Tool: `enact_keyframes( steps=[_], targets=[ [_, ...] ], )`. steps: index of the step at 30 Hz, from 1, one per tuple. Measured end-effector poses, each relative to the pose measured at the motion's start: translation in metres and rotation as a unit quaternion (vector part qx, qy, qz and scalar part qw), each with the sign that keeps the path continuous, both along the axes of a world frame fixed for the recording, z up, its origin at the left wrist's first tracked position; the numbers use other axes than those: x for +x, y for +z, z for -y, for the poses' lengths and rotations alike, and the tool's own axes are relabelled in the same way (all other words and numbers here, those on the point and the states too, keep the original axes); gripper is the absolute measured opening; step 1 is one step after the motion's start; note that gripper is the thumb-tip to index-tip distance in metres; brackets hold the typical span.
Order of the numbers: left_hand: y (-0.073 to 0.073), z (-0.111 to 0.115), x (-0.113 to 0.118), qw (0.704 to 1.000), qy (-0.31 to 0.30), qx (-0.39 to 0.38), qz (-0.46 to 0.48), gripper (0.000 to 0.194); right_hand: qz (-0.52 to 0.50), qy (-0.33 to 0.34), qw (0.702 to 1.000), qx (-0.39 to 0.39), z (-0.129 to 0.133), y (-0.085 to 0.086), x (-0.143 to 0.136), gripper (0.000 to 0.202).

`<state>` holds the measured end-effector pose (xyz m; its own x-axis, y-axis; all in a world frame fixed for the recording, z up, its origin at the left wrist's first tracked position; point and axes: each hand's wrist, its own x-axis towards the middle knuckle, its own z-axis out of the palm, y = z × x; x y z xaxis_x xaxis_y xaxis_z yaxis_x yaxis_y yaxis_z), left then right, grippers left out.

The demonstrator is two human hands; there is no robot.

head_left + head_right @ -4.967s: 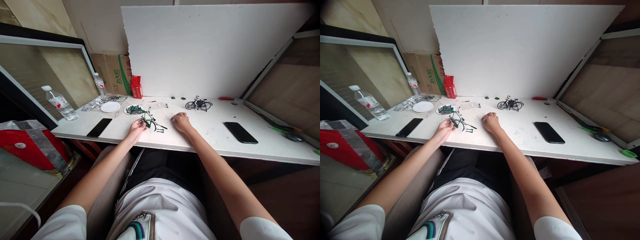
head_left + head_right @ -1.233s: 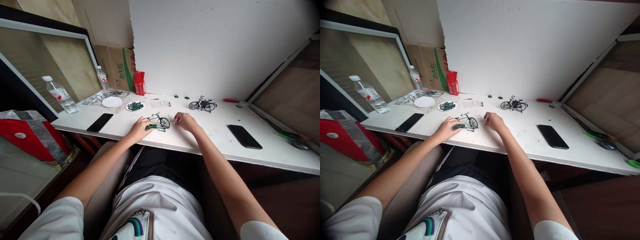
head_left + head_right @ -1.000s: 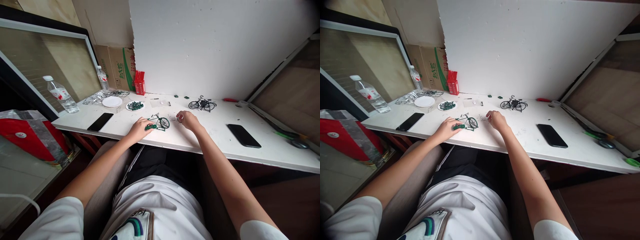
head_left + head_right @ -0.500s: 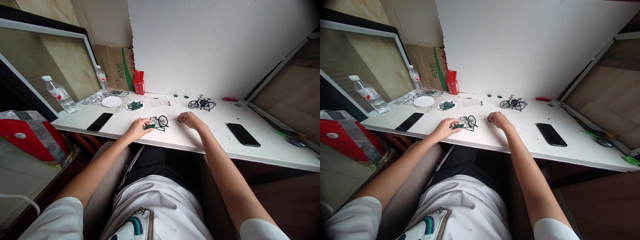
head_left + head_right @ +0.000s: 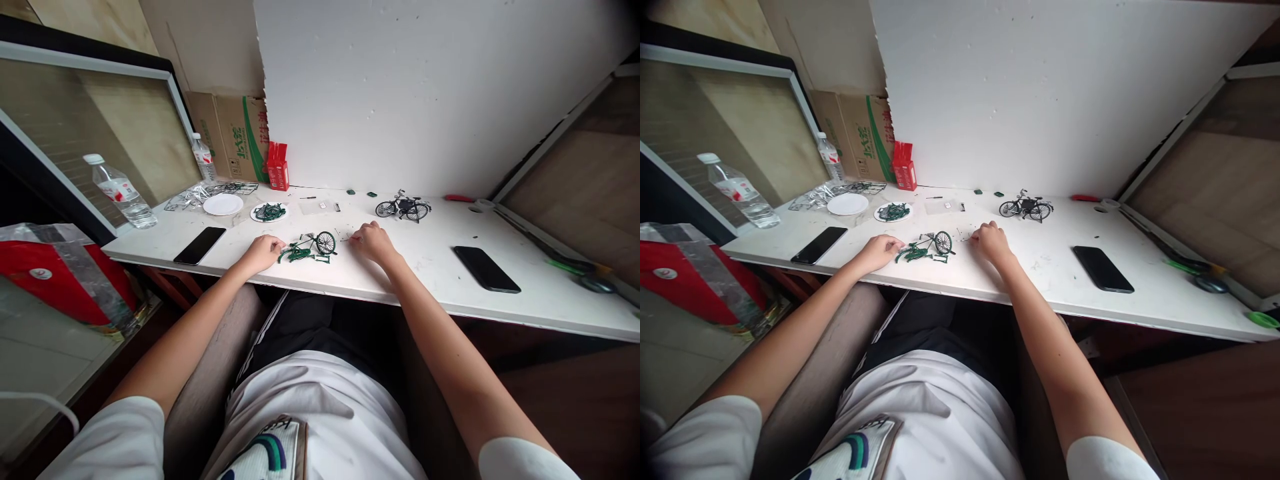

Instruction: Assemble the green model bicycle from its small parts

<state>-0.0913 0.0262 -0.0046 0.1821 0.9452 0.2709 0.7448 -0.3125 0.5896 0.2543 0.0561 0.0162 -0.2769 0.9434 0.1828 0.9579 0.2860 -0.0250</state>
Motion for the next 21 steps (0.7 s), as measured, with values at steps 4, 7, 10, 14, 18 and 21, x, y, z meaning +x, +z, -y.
enact_keyframes(
  steps=[4,7,10,14,18,21],
  targets=[
    [-0.002,-0.002,-0.003,0.999,-0.025,-0.045,0.015,0.030,-0.010,-0.030,0.999,0.034,0.000,-0.003,-0.007,0.029],
    [-0.006,-0.002,-0.003,0.998,-0.034,-0.044,0.030,0.030,-0.008,-0.045,0.998,0.036,0.000,-0.006,-0.012,0.030],
    [-0.010,-0.002,-0.001,0.999,-0.022,-0.004,0.029,0.024,-0.004,-0.056,0.998,0.032,0.003,-0.008,-0.017,0.031],
    [-0.010,-0.001,0.002,0.999,-0.012,0.016,0.033,0.017,0.017,-0.069,0.997,0.036,0.005,-0.009,-0.019,0.033],
    [-0.005,0.003,0.006,0.997,0.012,0.009,0.082,0.019,-0.008,-0.068,0.998,0.016,0.004,-0.003,-0.010,0.032],
    [-0.001,0.005,0.008,0.986,0.022,-0.022,0.165,0.027,-0.043,-0.062,0.997,-0.023,0.002,0.004,-0.001,0.031]
  ],
)
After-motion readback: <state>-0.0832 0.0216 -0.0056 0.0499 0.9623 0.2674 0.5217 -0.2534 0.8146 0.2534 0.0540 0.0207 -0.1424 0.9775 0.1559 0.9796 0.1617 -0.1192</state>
